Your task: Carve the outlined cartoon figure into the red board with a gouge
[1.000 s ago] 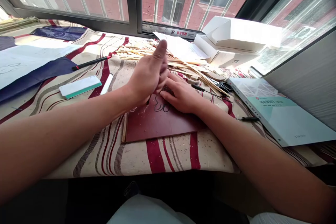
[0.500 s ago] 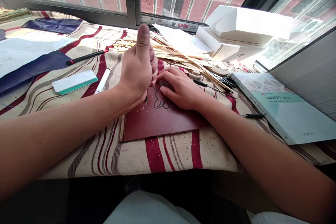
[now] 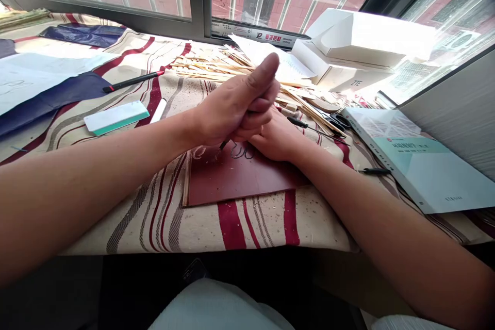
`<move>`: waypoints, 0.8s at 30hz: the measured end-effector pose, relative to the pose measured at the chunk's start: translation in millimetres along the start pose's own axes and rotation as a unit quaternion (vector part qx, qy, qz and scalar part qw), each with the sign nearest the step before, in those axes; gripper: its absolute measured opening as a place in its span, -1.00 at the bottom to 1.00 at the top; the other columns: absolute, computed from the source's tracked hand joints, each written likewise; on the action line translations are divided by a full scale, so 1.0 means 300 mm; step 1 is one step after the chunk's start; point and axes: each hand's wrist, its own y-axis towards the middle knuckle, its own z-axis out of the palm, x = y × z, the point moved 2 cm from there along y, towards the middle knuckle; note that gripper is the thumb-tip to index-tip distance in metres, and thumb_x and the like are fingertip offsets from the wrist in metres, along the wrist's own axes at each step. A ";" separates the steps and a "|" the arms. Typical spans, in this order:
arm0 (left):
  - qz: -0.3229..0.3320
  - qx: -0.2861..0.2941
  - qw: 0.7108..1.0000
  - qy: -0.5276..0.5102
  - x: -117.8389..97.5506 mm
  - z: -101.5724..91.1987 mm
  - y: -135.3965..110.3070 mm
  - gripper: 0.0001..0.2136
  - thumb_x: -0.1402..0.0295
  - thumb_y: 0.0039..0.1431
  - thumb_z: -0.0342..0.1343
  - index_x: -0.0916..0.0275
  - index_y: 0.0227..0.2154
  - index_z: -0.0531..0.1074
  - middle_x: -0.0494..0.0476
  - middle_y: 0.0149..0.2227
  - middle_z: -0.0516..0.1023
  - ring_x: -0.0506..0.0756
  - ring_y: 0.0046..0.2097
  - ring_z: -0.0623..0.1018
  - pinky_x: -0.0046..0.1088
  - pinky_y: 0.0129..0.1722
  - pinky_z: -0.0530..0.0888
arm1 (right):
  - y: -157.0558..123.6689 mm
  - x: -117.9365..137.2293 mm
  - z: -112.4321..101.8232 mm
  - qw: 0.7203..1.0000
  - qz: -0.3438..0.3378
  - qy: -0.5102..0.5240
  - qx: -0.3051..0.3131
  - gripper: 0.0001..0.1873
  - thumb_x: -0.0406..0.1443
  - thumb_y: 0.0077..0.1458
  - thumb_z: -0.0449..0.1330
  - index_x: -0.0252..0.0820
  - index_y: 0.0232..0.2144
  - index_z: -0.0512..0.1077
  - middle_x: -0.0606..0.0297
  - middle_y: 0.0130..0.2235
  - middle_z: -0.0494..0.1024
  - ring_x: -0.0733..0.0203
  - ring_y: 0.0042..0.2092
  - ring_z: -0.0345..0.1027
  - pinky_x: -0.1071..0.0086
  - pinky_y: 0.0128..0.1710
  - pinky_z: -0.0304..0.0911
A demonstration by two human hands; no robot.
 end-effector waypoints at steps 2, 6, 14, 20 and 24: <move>0.002 -0.018 1.000 -0.012 -0.004 -0.005 0.004 -0.36 -0.11 0.54 -0.27 0.17 -0.64 0.08 -0.15 -0.72 -0.09 -0.14 -0.72 -0.10 -0.65 -0.75 -0.06 | -0.001 0.000 0.000 1.000 -0.002 -0.006 -0.005 -0.70 -0.23 0.31 0.06 -0.19 -0.05 0.51 -0.03 0.11 0.52 -0.23 0.17 0.36 -0.11 0.29 0.28; 0.001 -0.101 0.995 0.004 -0.005 -0.019 0.004 -0.37 -0.16 0.52 -0.27 0.15 -0.61 0.04 -0.15 -0.70 -0.10 -0.13 -0.72 -0.09 -0.61 -0.73 -0.07 | -0.001 0.002 -0.002 1.000 -0.001 -0.006 0.001 -0.69 -0.24 0.31 0.05 -0.24 -0.03 0.48 -0.09 0.14 0.50 -0.25 0.20 0.35 -0.12 0.29 0.26; 0.170 -0.242 0.953 0.071 0.019 0.030 -0.045 -0.35 -0.24 0.35 0.08 0.14 -0.64 0.08 -0.07 -0.68 0.00 -0.07 -0.65 0.05 -0.38 -0.66 0.03 | -0.003 0.005 -0.012 1.000 0.010 0.007 0.008 -0.67 -0.26 0.32 0.07 -0.23 0.05 0.47 -0.09 0.20 0.48 -0.23 0.24 0.33 -0.11 0.33 0.22; 0.192 -0.291 0.936 0.056 0.016 0.017 -0.047 -0.33 -0.23 0.32 0.12 0.15 -0.65 0.06 -0.10 -0.69 -0.01 -0.08 -0.67 0.08 -0.41 -0.67 0.04 | -0.003 0.011 -0.024 0.999 0.021 0.021 0.027 -0.68 -0.28 0.33 0.07 -0.21 0.03 0.49 -0.05 0.21 0.47 -0.20 0.24 0.32 -0.11 0.31 0.22; 0.167 -0.288 0.943 0.014 0.013 -0.004 -0.038 -0.33 -0.23 0.36 0.07 0.15 -0.64 0.02 -0.13 -0.71 -0.02 -0.11 -0.71 0.04 -0.50 -0.72 0.01 | -0.002 0.011 -0.024 0.999 0.014 0.022 0.033 -0.65 -0.27 0.33 0.05 -0.25 0.05 0.49 -0.08 0.20 0.47 -0.21 0.23 0.33 -0.11 0.31 0.22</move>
